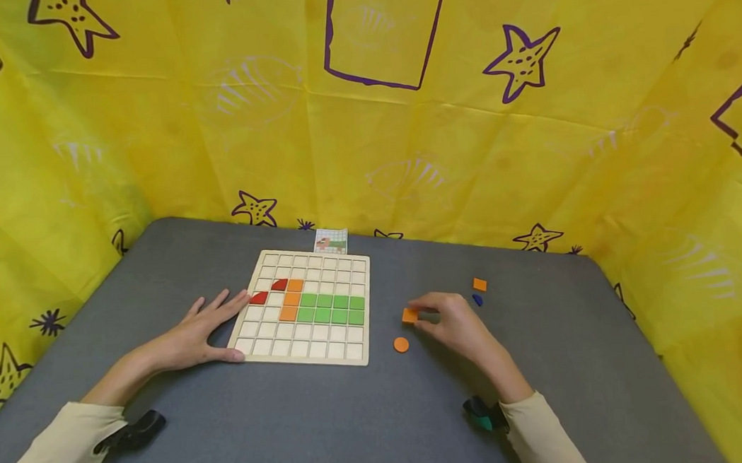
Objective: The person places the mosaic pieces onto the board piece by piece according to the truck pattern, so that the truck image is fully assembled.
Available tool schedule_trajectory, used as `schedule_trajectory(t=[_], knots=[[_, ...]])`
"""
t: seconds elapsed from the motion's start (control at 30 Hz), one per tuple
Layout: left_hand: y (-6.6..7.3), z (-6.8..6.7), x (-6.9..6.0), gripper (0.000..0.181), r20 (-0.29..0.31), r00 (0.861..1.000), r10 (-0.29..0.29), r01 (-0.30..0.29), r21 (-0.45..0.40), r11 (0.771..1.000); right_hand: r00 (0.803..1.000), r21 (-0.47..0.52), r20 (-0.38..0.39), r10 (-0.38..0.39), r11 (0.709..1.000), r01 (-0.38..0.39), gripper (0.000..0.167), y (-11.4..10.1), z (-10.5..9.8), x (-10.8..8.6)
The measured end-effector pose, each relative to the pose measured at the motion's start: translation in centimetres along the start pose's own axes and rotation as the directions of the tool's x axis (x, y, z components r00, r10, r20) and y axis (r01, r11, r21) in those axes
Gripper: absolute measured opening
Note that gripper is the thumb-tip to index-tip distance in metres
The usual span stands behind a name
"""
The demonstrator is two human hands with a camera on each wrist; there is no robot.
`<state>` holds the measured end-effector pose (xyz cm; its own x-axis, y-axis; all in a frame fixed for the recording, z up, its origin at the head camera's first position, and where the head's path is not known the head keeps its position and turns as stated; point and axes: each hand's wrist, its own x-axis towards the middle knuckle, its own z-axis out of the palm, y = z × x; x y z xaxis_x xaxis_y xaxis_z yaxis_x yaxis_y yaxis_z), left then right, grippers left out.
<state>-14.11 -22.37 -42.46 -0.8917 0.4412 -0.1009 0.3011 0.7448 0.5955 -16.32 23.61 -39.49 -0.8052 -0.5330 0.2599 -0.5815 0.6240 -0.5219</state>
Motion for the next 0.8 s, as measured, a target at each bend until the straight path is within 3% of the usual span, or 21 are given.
schedule_trajectory(t=[0.8], knots=[[0.0, 0.0, 0.0, 0.108, 0.005, 1.0, 0.02, -0.02, 0.005, 1.0, 0.996, 0.025, 0.062, -0.064, 0.998, 0.062, 0.031, -2.3, 2.8, 4.1]])
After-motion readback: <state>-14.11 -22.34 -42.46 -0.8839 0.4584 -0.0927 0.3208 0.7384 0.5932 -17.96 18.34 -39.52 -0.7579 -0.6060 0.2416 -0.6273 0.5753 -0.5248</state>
